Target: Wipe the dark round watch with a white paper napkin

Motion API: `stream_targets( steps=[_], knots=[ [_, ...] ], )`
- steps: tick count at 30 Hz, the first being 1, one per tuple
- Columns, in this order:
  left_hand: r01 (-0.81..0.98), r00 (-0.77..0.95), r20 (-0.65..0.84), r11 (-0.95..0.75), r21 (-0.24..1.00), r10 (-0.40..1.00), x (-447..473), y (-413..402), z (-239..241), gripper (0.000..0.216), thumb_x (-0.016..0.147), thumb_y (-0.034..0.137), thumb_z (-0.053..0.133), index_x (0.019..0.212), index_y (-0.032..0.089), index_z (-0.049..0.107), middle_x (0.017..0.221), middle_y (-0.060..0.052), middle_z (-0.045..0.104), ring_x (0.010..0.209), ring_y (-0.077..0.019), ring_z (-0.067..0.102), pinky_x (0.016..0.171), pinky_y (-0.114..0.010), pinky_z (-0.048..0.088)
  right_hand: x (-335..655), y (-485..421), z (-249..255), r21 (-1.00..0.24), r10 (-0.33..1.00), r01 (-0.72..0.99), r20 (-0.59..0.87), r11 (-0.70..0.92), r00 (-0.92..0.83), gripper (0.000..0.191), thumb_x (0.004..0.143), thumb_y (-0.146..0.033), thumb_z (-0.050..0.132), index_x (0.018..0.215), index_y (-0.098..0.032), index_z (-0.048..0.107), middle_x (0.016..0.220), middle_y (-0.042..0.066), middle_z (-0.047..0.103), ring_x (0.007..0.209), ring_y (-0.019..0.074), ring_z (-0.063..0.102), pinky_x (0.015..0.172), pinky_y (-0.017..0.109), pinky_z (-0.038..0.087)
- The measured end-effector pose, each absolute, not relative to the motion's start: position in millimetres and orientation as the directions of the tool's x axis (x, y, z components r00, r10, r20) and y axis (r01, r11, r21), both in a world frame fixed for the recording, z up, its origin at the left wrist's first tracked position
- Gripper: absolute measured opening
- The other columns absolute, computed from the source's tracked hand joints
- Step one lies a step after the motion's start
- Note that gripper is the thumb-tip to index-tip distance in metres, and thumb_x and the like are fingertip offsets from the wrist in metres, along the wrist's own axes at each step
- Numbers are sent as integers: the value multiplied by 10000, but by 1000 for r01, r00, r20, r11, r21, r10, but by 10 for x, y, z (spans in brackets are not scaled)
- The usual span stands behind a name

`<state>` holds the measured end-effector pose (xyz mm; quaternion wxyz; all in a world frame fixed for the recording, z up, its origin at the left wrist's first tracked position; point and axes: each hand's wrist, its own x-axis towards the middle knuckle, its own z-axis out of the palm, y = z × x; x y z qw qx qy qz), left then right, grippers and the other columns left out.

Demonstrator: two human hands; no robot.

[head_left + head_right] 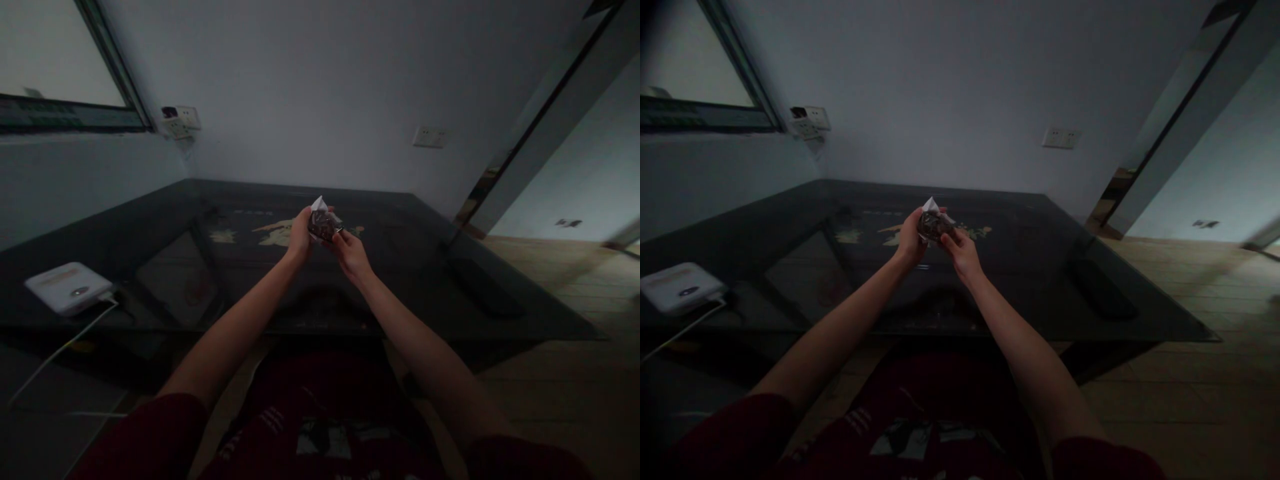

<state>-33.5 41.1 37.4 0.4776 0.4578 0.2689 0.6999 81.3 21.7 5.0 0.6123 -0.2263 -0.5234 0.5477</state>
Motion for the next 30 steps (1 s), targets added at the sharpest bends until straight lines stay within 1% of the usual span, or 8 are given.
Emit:
stream_targets(
  steps=[4, 7, 10, 13, 17, 23, 26, 30],
  knots=[
    [9, -225, 649, -664, 748, 727, -313, 317, 325, 433, 940, 511, 400, 960, 176, 674, 984, -96, 697, 979, -208, 646, 921, -338, 484, 812, 234, 22, -851, 911, -411, 400, 328, -100, 463, 582, -515, 821, 923, -225, 708, 1046, 46, 718, 1021, 212, 645, 961, 375, 485],
    [318, -113, 804, -745, 586, 584, -303, 257, 305, 460, 965, 509, 335, 1031, 179, 649, 1064, -121, 661, 1074, -217, 595, 1002, -371, 425, 814, 258, -5, -865, 927, -382, 372, 326, -51, 448, 567, -482, 832, 907, -218, 708, 991, 37, 726, 979, 199, 647, 956, 361, 483],
    [414, 1, 858, -781, 467, 513, -304, 217, 313, 462, 981, 471, 294, 1055, 180, 645, 1112, -135, 645, 1125, -224, 559, 1040, -397, 389, 817, 267, -18, -874, 940, -382, 340, 300, -39, 454, 555, -481, 833, 898, -212, 704, 975, 36, 727, 961, 197, 647, 920, 348, 503],
    [348, -45, 837, -777, 525, 545, -323, 229, 328, 429, 971, 458, 334, 1025, 181, 657, 1094, -130, 660, 1095, -225, 570, 1021, -385, 401, 821, 257, -14, -872, 936, -389, 347, 298, -62, 450, 569, -478, 827, 915, -216, 706, 996, 34, 725, 969, 194, 651, 922, 347, 503],
    [56, -152, 647, -647, 761, 747, -387, 361, 331, 371, 924, 450, 433, 875, 176, 679, 917, -84, 700, 911, -204, 631, 885, -328, 473, 829, 243, 4, -880, 925, -340, 375, 332, -69, 470, 566, -491, 829, 927, -215, 711, 1012, 41, 723, 990, 204, 654, 949, 367, 489],
    [-394, 16, 279, -250, 884, 960, -454, 526, 387, 303, 848, 343, 464, 805, 148, 691, 806, -81, 729, 794, -206, 679, 797, -321, 513, 821, 225, 31, -882, 923, -357, 369, 309, -113, 566, 530, -508, 852, 990, -216, 698, 1064, 61, 718, 1030, 226, 647, 954, 405, 506],
    [-466, 115, 194, -120, 877, 974, -447, 534, 407, 312, 849, 311, 437, 804, 130, 687, 764, -92, 724, 790, -213, 688, 801, -326, 523, 811, 223, 27, -880, 927, -374, 356, 292, -114, 567, 530, -498, 858, 998, -224, 692, 1067, 58, 717, 1034, 226, 647, 972, 423, 500],
    [-381, -99, 249, -268, 885, 963, -431, 536, 350, 262, 877, 320, 462, 772, 172, 650, 788, -50, 710, 821, -192, 668, 820, -314, 508, 816, 238, 12, -880, 933, -367, 351, 302, -72, 528, 551, -487, 850, 977, -220, 689, 1047, 56, 716, 1015, 219, 652, 960, 418, 510]
  ],
)
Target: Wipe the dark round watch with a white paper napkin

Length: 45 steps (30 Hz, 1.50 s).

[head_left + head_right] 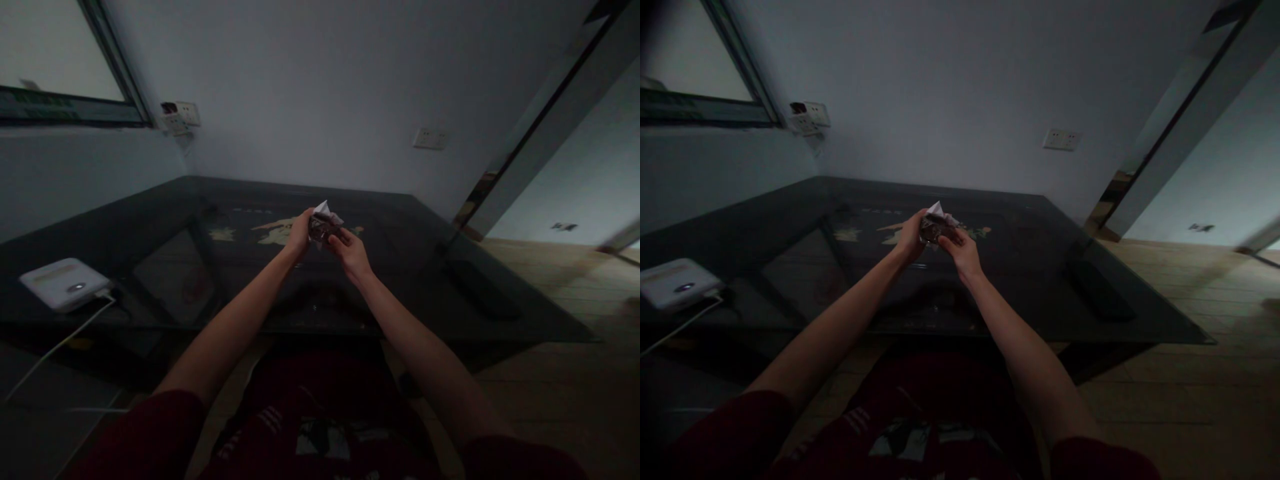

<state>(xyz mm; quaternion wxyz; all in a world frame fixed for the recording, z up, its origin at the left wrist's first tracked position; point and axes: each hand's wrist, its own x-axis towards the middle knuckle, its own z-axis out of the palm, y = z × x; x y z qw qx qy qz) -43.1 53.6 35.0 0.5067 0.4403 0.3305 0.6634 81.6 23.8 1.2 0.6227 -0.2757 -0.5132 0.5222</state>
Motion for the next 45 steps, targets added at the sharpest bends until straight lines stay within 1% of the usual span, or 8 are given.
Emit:
stream_targets(
  steps=[9, 16, 23, 27, 30, 36, 40, 45],
  knots=[
    [24, -188, 693, -702, 712, 696, -236, 307, 236, 348, 921, 474, 470, 1076, 207, 631, 1180, -114, 642, 1147, -197, 571, 1041, -337, 381, 856, 264, 11, -873, 934, -342, 353, 348, 51, 478, 541, -468, 844, 910, -203, 695, 999, 55, 723, 980, 206, 654, 933, 370, 512],
    [-249, -182, 471, -504, 827, 863, -332, 490, 262, 369, 910, 466, 457, 945, 165, 668, 1002, -101, 706, 1051, -226, 643, 973, -367, 464, 835, 235, 28, -880, 943, -374, 330, 294, -36, 501, 533, -501, 846, 922, -217, 707, 1024, 47, 728, 976, 212, 658, 929, 390, 520],
    [-555, 141, 216, -104, 825, 966, -354, 527, 359, 353, 884, 378, 409, 867, 159, 685, 926, -101, 738, 968, -203, 688, 912, -331, 520, 838, 209, 65, -864, 920, -396, 379, 311, -105, 530, 563, -521, 836, 978, -217, 707, 1076, 59, 727, 1042, 225, 653, 965, 385, 492],
    [-500, -99, 295, -304, 811, 950, -285, 463, 282, 420, 894, 503, 407, 925, 172, 664, 992, -98, 721, 986, -206, 674, 912, -344, 513, 831, 212, 44, -869, 921, -359, 386, 342, -55, 491, 595, -529, 813, 954, -214, 704, 1076, 64, 722, 1038, 223, 652, 955, 385, 492],
    [-252, -260, 467, -526, 812, 845, -242, 411, 202, 477, 901, 573, 406, 1000, 174, 647, 1064, -109, 692, 1026, -211, 645, 946, -359, 479, 834, 224, 21, -875, 925, -335, 379, 350, -25, 478, 599, -532, 806, 938, -213, 701, 1075, 68, 720, 1039, 224, 649, 942, 386, 500],
    [191, -206, 775, -753, 630, 597, -235, 299, 207, 453, 935, 553, 386, 1122, 220, 630, 1192, -115, 628, 1171, -209, 554, 1066, -367, 366, 838, 246, -5, -884, 933, -329, 359, 333, -20, 473, 585, -521, 810, 927, -213, 707, 1071, 64, 720, 1020, 224, 654, 922, 372, 515],
    [151, -192, 752, -738, 657, 630, -278, 315, 266, 404, 932, 507, 428, 1060, 205, 663, 1130, -110, 657, 1132, -220, 580, 1043, -362, 387, 836, 243, -7, -883, 933, -333, 359, 331, -24, 477, 581, -511, 817, 939, -214, 711, 1038, 55, 729, 1007, 221, 657, 928, 379, 516],
    [-196, -198, 489, -523, 830, 850, -360, 467, 305, 347, 895, 435, 482, 897, 164, 699, 950, -88, 721, 989, -227, 651, 937, -349, 474, 836, 225, 10, -896, 938, -326, 341, 302, -68, 489, 571, -511, 828, 933, -205, 708, 1031, 65, 724, 992, 228, 663, 912, 396, 526]
  ],
)
